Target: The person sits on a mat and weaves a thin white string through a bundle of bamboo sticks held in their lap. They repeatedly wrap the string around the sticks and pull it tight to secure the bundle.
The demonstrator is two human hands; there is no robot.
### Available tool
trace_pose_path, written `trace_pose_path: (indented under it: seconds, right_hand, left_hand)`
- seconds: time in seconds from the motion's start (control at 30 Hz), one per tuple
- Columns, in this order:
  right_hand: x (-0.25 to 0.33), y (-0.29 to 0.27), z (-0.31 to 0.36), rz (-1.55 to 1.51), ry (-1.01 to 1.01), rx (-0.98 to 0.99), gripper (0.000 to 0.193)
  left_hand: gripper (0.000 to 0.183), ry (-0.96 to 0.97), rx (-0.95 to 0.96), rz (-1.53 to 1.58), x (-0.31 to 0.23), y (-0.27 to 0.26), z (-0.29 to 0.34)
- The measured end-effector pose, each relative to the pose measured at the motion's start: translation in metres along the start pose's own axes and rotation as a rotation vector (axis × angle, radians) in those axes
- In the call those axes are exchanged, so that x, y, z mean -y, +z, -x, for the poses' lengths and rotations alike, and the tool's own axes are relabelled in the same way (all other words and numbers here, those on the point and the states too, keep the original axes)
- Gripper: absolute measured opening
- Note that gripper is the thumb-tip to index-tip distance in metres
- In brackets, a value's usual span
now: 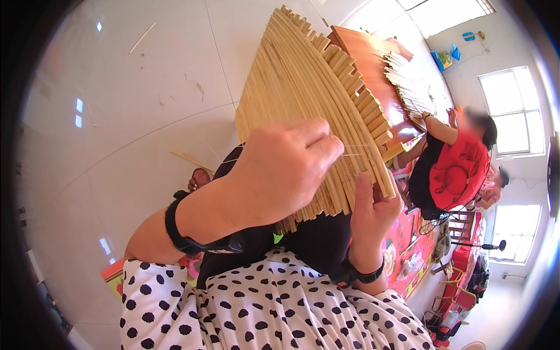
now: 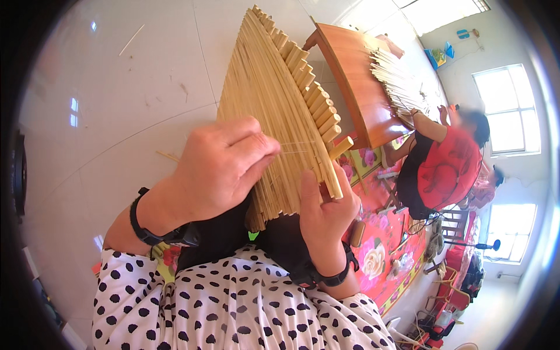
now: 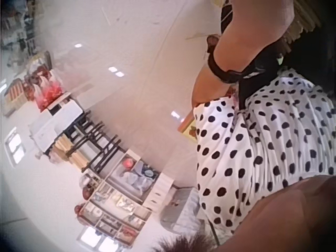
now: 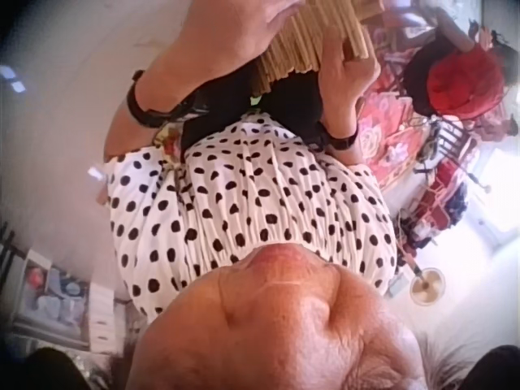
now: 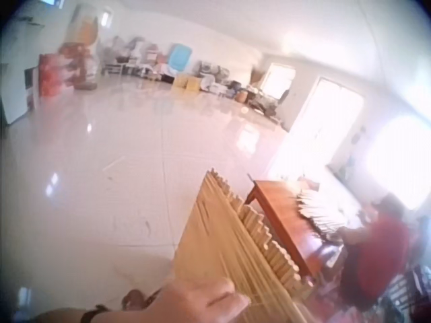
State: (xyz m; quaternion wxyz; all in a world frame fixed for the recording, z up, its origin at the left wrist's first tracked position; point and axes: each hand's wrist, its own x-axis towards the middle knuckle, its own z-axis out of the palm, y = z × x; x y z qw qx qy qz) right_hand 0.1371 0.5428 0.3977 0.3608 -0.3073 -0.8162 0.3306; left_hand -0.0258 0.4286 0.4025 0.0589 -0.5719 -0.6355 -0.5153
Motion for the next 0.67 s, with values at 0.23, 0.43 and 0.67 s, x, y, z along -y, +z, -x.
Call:
trace_pose_path:
  seconds: [0.23,0.43,0.67]
  right_hand:
    - [0.0006,0.0036,0.0036,-0.047,-0.019,-0.015,0.027]
    - [-0.0016,0.0004,0.0033,-0.058,0.022,-0.007,0.028]
    - [-0.0001,0.0000,0.0069,-0.066,0.017,-0.004,0.031]
  left_hand:
    - [0.014,0.054,0.049,-0.075,0.0018,-0.0051,-0.0041]
    - [0.015,0.067,0.087,-0.073,0.0029,-0.0031,-0.0072]
    - [0.017,0.081,0.094,-0.061,0.0012,-0.0049,-0.0051]
